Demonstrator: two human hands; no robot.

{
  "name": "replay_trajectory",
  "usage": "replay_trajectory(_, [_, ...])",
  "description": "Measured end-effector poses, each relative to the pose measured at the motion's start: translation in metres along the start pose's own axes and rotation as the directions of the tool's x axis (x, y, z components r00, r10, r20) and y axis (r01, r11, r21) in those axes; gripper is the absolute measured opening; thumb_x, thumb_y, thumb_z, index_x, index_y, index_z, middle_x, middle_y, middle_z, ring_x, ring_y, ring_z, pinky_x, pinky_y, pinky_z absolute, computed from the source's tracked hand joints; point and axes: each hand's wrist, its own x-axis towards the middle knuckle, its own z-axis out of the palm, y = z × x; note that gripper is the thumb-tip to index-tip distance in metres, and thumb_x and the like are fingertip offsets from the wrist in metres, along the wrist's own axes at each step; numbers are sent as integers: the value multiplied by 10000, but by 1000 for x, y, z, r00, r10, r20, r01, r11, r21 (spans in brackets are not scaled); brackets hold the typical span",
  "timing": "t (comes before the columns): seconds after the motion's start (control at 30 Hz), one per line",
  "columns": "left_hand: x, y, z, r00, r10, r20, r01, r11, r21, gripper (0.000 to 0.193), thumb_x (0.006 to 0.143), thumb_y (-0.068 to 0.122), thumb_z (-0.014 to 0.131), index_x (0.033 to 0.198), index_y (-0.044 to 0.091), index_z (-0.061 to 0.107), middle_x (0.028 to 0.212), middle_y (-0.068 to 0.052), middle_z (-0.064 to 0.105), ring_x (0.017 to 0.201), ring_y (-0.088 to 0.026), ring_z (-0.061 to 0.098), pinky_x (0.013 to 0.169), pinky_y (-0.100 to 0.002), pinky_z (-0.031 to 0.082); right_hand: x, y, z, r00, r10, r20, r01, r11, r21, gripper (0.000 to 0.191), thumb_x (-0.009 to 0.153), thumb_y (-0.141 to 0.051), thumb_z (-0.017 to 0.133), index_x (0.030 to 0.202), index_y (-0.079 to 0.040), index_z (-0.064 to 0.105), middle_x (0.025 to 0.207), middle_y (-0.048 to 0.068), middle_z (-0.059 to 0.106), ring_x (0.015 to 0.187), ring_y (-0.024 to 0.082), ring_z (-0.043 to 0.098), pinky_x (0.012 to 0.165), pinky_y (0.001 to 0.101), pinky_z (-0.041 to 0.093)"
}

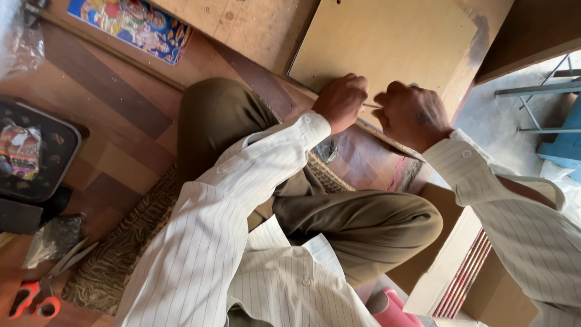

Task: The person sits on the floor of a frame workshop and uses a screwdriver to drive screws into the hardboard backing of a decorative picture frame, repositioning the board between screws and turning it over to work on other edges.

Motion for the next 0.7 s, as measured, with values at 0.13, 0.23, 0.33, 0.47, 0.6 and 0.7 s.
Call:
replay_trajectory(0.13, [1,-3,6,997,-45,-58,38,993,-110,69,769,-41,661,799,21,670,969,-112,666,981,-315,641,892,-427,522,-7,0,-1,987,-73,140,86,992,-88,130,916,-149,657,983,-143,769,965,53,705,833,268,714,672,416,584])
replay_trajectory(0.23, [2,-11,4,989,-143,-32,127,946,-298,270,710,-153,552,896,5,666,995,-130,678,1000,-337,654,868,-426,533,-2,1,9,995,34,92,-46,990,135,140,901,-166,672,934,-132,804,891,88,736,723,292,698,643,426,570])
replay_trajectory(0.33, [3,-9,3,987,-160,-8,149,938,-312,240,710,-154,554,850,9,660,997,-139,677,981,-337,661,853,-427,537,4,8,14,909,349,228,-417,771,482,143,912,-195,719,891,-95,820,814,132,756,642,311,681,617,426,545])
replay_trajectory(0.47, [2,-2,1,991,-126,-42,114,968,-222,67,738,-37,689,742,28,672,948,-119,680,962,-320,656,848,-435,526,18,15,12,690,497,527,-720,390,575,197,864,-238,805,855,-41,804,784,155,749,612,388,643,544,444,468])
replay_trajectory(0.6, [4,-1,1,999,-31,-17,30,998,-48,82,776,-18,703,715,32,681,942,-124,664,972,-314,640,874,-436,529,12,8,3,974,219,60,-219,839,498,245,847,-264,823,957,-49,785,804,125,745,680,250,713,660,371,564])
replay_trajectory(0.7, [0,-3,5,997,-39,-62,35,997,-68,79,776,-29,676,730,34,682,943,-117,669,975,-321,635,893,-449,522,-5,-1,-4,997,-75,-27,77,996,47,190,840,-192,767,1017,-129,797,876,74,737,721,284,696,624,399,561])
